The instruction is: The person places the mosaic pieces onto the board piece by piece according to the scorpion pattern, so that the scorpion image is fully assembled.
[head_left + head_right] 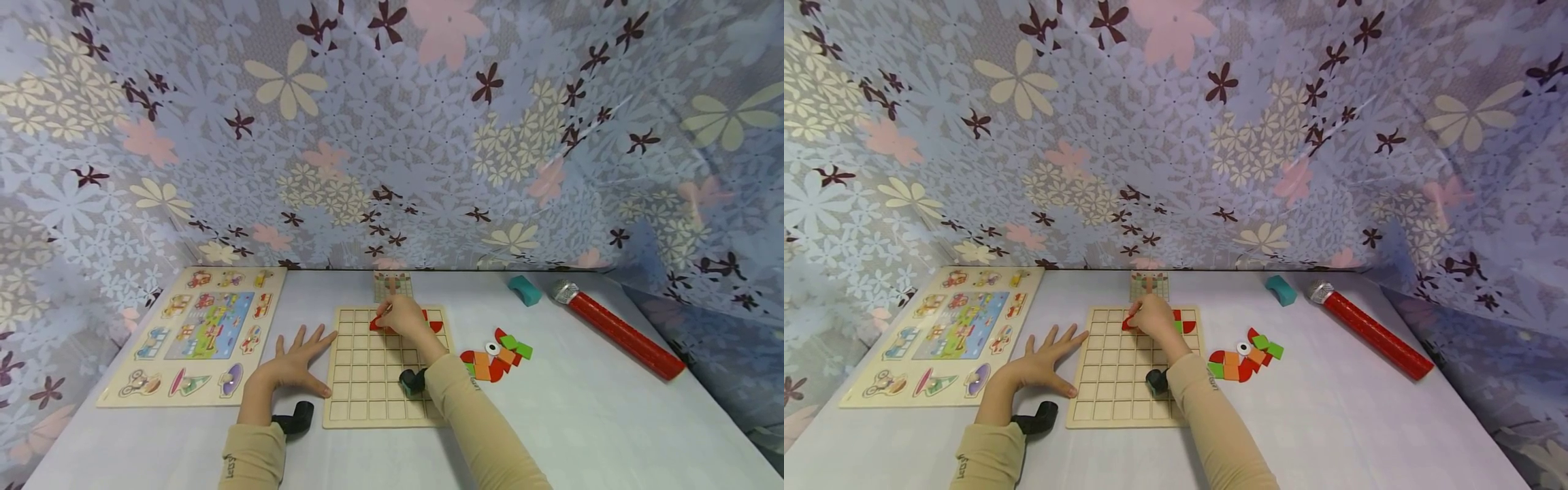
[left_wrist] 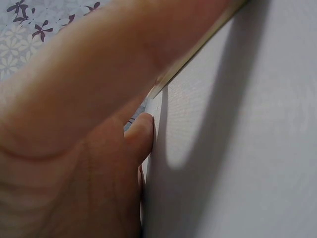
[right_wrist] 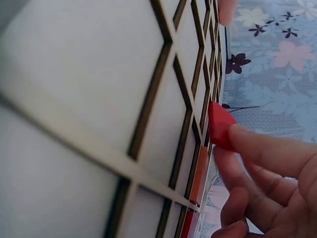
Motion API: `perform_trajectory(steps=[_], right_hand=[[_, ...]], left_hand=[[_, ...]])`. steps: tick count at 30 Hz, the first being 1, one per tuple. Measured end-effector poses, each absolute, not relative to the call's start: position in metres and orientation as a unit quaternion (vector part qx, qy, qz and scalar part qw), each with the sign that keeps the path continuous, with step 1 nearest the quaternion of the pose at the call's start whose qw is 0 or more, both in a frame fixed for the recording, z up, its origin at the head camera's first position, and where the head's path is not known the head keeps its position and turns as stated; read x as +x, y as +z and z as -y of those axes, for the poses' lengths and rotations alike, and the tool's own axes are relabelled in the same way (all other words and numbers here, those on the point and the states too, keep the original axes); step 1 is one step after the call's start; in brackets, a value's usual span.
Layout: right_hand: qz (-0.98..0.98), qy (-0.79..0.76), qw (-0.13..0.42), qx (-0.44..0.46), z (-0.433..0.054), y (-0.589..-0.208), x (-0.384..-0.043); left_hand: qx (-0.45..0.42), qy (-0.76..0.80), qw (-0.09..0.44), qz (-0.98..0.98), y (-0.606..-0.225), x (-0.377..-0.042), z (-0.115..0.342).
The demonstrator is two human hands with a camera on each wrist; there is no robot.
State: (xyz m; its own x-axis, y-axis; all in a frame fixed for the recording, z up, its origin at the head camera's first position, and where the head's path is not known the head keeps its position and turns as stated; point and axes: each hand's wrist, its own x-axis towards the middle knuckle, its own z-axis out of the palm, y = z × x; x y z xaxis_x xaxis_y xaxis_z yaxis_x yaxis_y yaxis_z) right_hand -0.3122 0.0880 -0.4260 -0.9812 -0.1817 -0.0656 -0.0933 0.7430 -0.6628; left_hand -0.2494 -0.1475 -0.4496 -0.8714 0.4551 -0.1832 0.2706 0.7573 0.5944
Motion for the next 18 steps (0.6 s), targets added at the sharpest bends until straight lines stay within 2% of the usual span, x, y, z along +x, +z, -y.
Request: perform_trajectory(steps=[9,18], right_hand=[[-0.961,-0.248,0.068,-0.103,-0.0861,-0.4235,-0.3133],[-0.960,-0.239,0.091,-0.111,-0.0840,-0.4214,-0.3105]], left_hand=[[0.200,0.289,0.167,-0.921,-0.4471,-0.2486,0.1478],[0.199,0.286,0.166,-0.923,-0.4473,-0.2481,0.1474]])
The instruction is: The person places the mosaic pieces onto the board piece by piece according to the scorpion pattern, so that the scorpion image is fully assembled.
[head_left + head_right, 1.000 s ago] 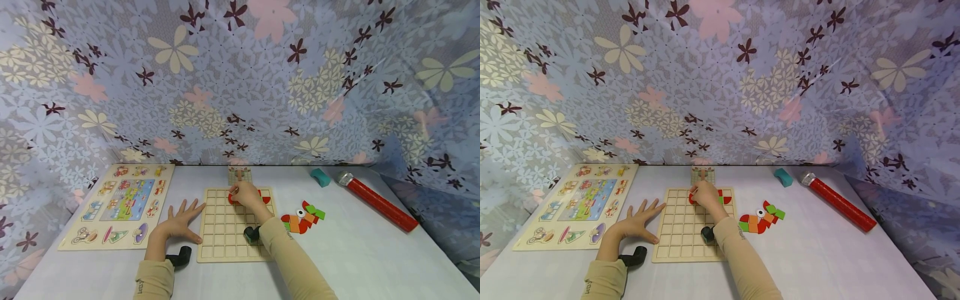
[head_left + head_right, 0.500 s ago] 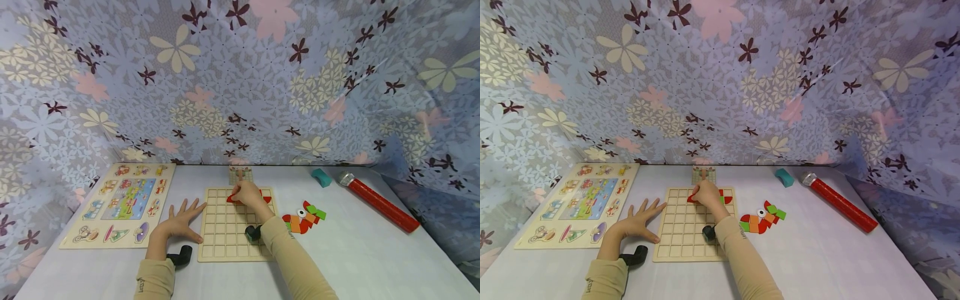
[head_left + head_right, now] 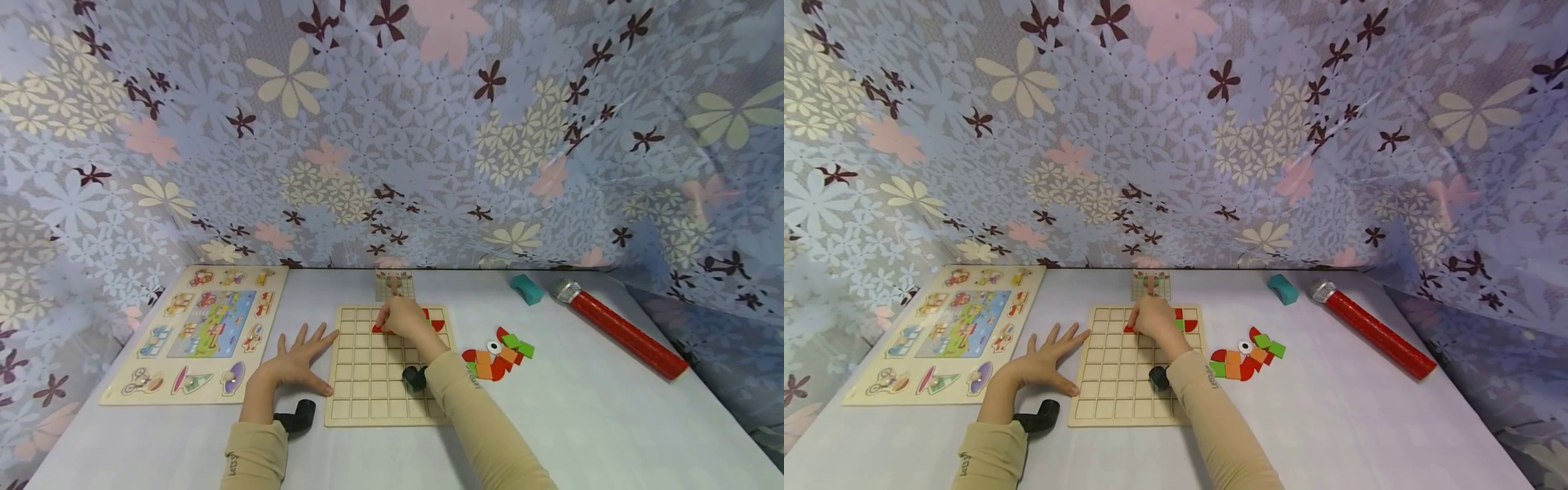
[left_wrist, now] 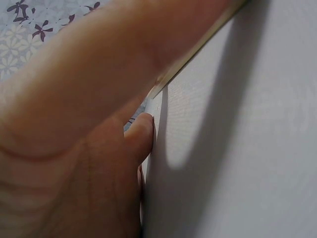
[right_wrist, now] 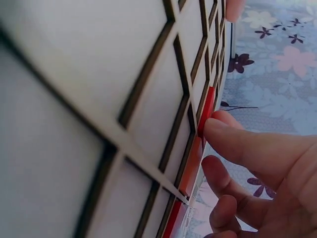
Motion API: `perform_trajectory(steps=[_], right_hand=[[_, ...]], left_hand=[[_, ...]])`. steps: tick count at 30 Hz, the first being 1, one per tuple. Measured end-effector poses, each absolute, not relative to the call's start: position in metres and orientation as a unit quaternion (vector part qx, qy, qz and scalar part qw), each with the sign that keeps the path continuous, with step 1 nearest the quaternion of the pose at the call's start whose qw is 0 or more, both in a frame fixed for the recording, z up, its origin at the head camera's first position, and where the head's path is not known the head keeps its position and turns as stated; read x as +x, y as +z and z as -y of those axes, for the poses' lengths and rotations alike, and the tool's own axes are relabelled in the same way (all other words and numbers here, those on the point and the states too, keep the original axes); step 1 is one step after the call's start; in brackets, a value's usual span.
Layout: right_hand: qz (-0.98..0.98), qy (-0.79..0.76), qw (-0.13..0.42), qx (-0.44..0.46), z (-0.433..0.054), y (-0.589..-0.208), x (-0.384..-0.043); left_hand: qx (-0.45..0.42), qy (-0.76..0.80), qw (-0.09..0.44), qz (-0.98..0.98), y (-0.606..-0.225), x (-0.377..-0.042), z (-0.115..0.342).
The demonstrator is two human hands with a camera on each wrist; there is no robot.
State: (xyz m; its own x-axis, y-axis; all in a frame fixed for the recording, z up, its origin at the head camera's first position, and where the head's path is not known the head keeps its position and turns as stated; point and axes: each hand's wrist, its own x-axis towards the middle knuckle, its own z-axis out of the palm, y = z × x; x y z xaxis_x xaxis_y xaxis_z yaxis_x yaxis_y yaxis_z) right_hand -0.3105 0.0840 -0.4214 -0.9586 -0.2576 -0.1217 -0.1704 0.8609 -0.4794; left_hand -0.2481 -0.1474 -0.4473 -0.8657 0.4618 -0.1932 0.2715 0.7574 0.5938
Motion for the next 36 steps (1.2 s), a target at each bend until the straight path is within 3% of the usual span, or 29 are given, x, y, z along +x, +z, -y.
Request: perform_trajectory(steps=[14,36], right_hand=[[-0.870,-0.463,0.114,-0.124,-0.116,-0.417,-0.296],[-0.810,-0.579,0.087,-0.039,-0.197,-0.424,-0.273]], left_hand=[[0.196,0.291,0.167,-0.921,-0.446,-0.246,0.146],[0.195,0.289,0.167,-0.922,-0.449,-0.243,0.146]])
